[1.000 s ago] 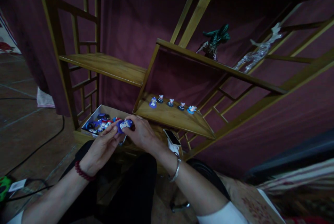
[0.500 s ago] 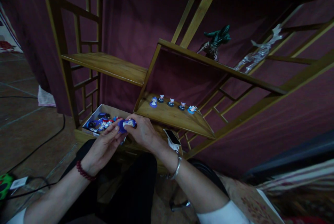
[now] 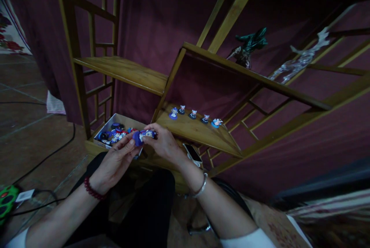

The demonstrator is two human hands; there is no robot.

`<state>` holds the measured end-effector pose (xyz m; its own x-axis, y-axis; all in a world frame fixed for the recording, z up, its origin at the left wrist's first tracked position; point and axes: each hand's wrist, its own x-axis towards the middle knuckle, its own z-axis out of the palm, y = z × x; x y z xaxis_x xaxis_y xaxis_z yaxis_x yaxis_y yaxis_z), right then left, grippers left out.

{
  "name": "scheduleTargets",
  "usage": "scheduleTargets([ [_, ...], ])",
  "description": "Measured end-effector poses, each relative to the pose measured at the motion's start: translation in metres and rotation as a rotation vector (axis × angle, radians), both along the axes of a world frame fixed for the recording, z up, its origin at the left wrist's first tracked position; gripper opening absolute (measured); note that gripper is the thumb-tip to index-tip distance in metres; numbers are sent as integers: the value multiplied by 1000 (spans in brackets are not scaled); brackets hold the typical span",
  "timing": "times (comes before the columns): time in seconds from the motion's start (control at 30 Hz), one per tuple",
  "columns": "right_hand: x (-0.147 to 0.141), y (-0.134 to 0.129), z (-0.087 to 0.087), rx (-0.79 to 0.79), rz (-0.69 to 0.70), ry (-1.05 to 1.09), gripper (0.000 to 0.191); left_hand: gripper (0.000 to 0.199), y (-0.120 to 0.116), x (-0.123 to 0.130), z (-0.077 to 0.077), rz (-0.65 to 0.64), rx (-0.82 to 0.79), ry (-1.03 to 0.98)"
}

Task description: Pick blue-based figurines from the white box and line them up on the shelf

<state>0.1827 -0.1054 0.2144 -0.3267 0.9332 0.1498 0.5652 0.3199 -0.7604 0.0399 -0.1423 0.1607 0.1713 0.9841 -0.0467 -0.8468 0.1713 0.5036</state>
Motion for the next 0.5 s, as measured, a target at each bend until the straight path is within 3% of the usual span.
scheduleTargets([
  [0.5,2,2,5,31,42,-20,19,17,1,3,2,21,-67,49],
])
